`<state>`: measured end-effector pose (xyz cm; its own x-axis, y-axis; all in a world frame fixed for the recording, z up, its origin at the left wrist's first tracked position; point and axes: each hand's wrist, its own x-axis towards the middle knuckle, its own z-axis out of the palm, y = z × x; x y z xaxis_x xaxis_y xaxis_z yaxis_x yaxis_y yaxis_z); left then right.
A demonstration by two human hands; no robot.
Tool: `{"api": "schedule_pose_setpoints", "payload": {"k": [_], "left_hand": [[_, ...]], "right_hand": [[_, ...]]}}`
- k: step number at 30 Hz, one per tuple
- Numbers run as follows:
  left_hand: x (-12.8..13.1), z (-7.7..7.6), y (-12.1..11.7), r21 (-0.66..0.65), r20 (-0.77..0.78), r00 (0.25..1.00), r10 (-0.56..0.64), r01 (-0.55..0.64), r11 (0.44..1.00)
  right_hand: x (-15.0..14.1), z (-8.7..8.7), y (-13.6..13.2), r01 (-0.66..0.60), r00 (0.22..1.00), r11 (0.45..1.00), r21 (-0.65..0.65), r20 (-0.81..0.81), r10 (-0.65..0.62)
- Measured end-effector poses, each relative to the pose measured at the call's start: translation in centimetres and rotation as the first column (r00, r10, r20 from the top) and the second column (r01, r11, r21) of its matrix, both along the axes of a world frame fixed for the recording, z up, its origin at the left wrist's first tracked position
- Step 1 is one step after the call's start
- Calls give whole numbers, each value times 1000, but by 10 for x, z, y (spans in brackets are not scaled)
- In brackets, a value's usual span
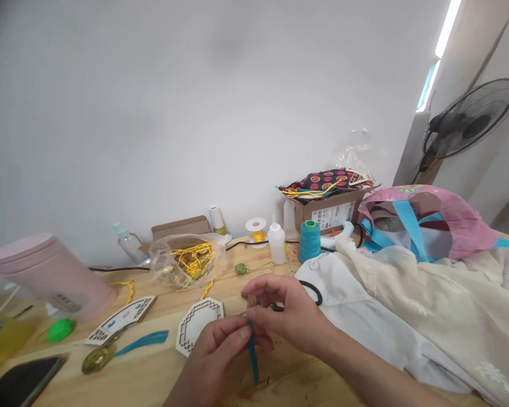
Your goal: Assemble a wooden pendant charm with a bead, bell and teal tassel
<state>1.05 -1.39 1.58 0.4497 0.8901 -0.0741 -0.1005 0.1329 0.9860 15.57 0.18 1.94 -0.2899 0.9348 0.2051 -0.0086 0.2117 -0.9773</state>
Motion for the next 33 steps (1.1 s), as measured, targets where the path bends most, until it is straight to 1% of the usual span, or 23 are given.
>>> {"api": "schedule_pose_setpoints", "payload": {"k": [2, 3, 5, 7, 9, 11, 13, 14, 15, 16, 17, 18, 19, 20, 21, 22, 23, 25, 27, 28, 30, 33], "left_hand": [[0, -2, -1, -128, 169, 986, -4, 26, 991], [0, -3, -1, -181, 249, 968, -17, 63, 982], [1, -5, -1, -244, 383, 921, -72, 176, 954], [1, -8, -1, -270, 469, 874, -130, 282, 921], [-1, -10, -2, -293, 505, 844, -178, 362, 885], [-3, -12, -3, -323, 510, 831, -223, 425, 846], [-6, -13, -4, -358, 499, 830, -251, 461, 812], [-7, -14, -4, -367, 483, 838, -256, 458, 810], [-8, -14, -4, -364, 463, 851, -248, 438, 822], [-8, -13, -2, -349, 437, 872, -220, 390, 852], [-9, -12, 0, -315, 395, 903, -166, 303, 899], [-9, -11, 2, -262, 339, 937, -87, 182, 948], [-9, -9, 4, -198, 274, 962, 11, 45, 979], [-8, -8, 6, -131, 208, 972, 106, -80, 988], [-8, -6, 8, -65, 140, 974, 178, -170, 983], [-8, -4, 10, -5, 85, 974, 212, -212, 977], [-8, -3, 11, 39, 48, 978, 203, -205, 978], [-7, -2, 11, 77, 6, 991, 134, -134, 988], [-6, -3, 9, 74, -33, 995, 90, -87, 993], [-6, -3, 8, 58, -51, 994, 96, -93, 994], [-6, -4, 7, 9, -64, 985, 159, -159, 987], [-7, -4, 8, -53, 22, 959, 282, -281, 958]], "right_hand": [[-1, -1, 0, -62, 987, 992, -113, -152, 45], [-1, -2, 1, -69, 978, 986, -153, -208, 36], [1, -3, 2, -30, 960, 979, -203, -277, -28], [4, -2, 4, 37, 940, 974, -222, -324, -109], [10, 0, 6, 103, 914, 968, -228, -363, -183], [17, 4, 9, 156, 886, 962, -222, -399, -236], [23, 8, 10, 196, 868, 962, -192, -423, -261], [26, 11, 11, 216, 867, 962, -169, -420, -268], [27, 13, 11, 237, 874, 961, -142, -400, -274], [28, 14, 10, 252, 889, 961, -117, -365, -277], [27, 15, 9, 259, 906, 961, -94, -321, -276], [26, 16, 8, 253, 924, 965, -75, -275, -264], [23, 16, 7, 231, 944, 971, -57, -228, -238], [20, 15, 6, 202, 962, 979, -34, -183, -205], [16, 13, 4, 169, 976, 986, -9, -139, -168], [13, 11, 3, 135, 987, 991, 19, -93, -133], [9, 9, 2, 107, 994, 993, 51, -44, -105], [4, 5, 0, 70, 995, 991, 114, 56, -76], [2, 3, -1, 48, 989, 986, 161, 128, -69], [1, 2, -1, 38, 988, 984, 172, 143, -63], [2, 2, -1, 27, 992, 988, 154, 119, -45], [2, 3, 0, 28, 996, 996, 90, 77, -35]]}}
